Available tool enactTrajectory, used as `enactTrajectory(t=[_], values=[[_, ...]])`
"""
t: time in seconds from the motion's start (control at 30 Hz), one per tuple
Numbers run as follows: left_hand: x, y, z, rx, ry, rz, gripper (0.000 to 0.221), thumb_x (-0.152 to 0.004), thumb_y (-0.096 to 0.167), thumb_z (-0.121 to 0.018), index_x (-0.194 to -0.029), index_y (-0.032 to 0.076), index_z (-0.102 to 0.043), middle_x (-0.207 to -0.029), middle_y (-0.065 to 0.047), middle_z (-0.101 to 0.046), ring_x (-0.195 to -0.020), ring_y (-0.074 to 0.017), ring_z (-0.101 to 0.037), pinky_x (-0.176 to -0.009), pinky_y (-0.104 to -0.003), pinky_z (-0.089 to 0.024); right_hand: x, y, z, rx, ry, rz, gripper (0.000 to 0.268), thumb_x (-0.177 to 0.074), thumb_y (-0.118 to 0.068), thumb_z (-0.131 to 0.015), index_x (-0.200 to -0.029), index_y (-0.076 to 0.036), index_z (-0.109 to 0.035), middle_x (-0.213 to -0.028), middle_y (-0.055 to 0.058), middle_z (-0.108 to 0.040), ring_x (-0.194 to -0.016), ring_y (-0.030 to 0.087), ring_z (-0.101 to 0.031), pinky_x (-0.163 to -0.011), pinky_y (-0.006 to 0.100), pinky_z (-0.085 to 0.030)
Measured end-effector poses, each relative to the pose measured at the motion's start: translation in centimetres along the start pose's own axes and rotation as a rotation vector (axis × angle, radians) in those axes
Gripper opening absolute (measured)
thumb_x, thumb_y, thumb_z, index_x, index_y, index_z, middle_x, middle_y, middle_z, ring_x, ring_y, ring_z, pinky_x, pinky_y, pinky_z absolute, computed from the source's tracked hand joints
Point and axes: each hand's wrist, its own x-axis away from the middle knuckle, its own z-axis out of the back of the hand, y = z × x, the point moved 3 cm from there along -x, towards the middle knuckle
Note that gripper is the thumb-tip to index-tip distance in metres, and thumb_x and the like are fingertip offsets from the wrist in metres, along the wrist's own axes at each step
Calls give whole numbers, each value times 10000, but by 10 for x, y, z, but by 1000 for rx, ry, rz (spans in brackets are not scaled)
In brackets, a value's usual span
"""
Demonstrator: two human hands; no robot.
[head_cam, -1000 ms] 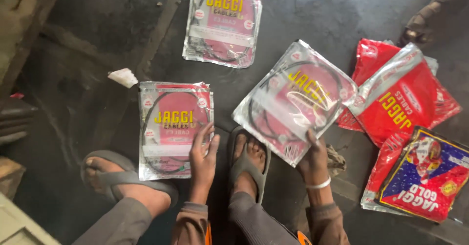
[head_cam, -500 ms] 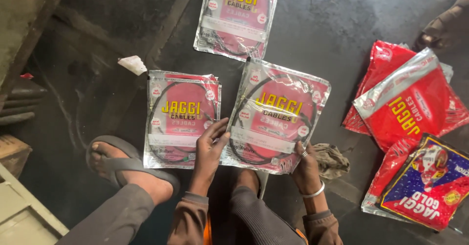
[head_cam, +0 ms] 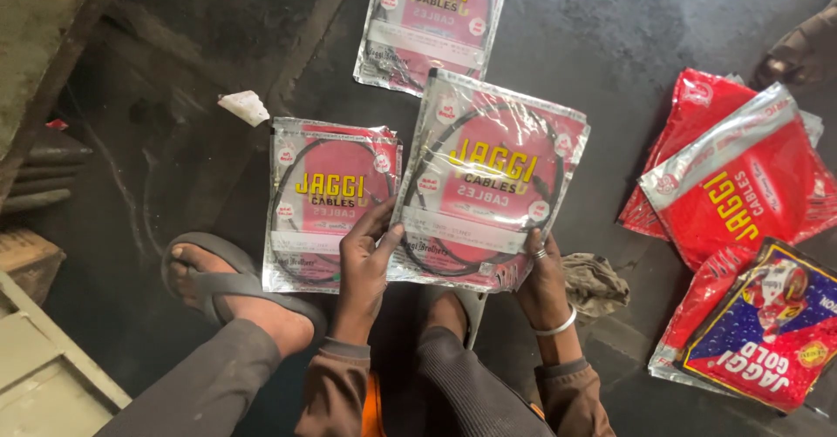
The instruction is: Organizing and sorting packaged motorcycle control cables on a shop floor.
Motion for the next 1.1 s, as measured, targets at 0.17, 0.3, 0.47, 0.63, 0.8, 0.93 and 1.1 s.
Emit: enactTrajectory(t=[0.17, 0.3, 0.47, 0.63, 0.8, 0.93, 1.1], values=[[1, 10, 1, 28, 3, -7, 463, -950, 3, -646, -1406, -46, -584, -1300, -119, -695, -1159, -162, -654, -1026, -307, -495, -1, -10, -19, 1, -58, 24, 502, -1059, -356, -533, -1431, -22, -492, -1373, 109, -611, -1238, 236, -616, -1035, 419, -529], [2, 17, 1, 18, 0, -21, 461, -952, 4, -649, -1406, -47, -582, -1282, -115, -696, -1151, -165, -652, -1019, -310, -499, -4, -12, -23, 33, -54, 39, 528, -1057, -382, -523, -1422, 0, -493, -1371, 118, -617, -1231, 236, -622, -1036, 414, -529], [3, 21, 0, 18, -9, -33, 452, -954, 5, -652, -1398, -48, -587, -1267, -114, -699, -1138, -164, -649, -1011, -311, -501, -6, -10, -18, 44, -31, 51, 516, -1058, -373, -530, -1425, -13, -490, -1368, 110, -609, -1220, 225, -624, -1027, 409, -534], [3, 25, -1, -2, -6, -31, 449, -944, -5, -660, -1386, -46, -595, -1259, -118, -703, -1137, -168, -653, -1007, -315, -509, -5, -12, -20, 54, -37, 39, 500, -1043, -372, -533, -1394, -17, -502, -1336, 117, -627, -1177, 226, -652, -982, 400, -562], [2, 21, 6, -56, 3, -68, 442, -933, -29, -660, -1373, -34, -611, -1271, -116, -707, -1156, -175, -658, -1018, -318, -512, -14, 3, -4, 99, -51, 59, 469, -1082, -303, -563, -1421, 14, -495, -1307, 103, -620, -1149, 189, -639, -976, 368, -559], [-1, 12, 27, -144, 45, -71, 427, -920, -39, -651, -1345, -6, -634, -1247, -100, -713, -1142, -171, -664, -968, -323, -537, -21, 15, -12, 209, 22, 112, 519, -1031, -243, -596, -1481, -22, -459, -1278, 63, -616, -1114, 150, -625, -948, 338, -551], [-4, 5, 89, -584, 324, -41, 430, -850, -15, -657, -1278, 9, -628, -1097, -97, -707, -1064, -182, -673, -867, -330, -570, -25, 48, -35, 733, -14, 39, 650, -921, -157, -730, -1503, -111, -444, -1033, 91, -695, -916, 181, -648, -753, 329, -522]])
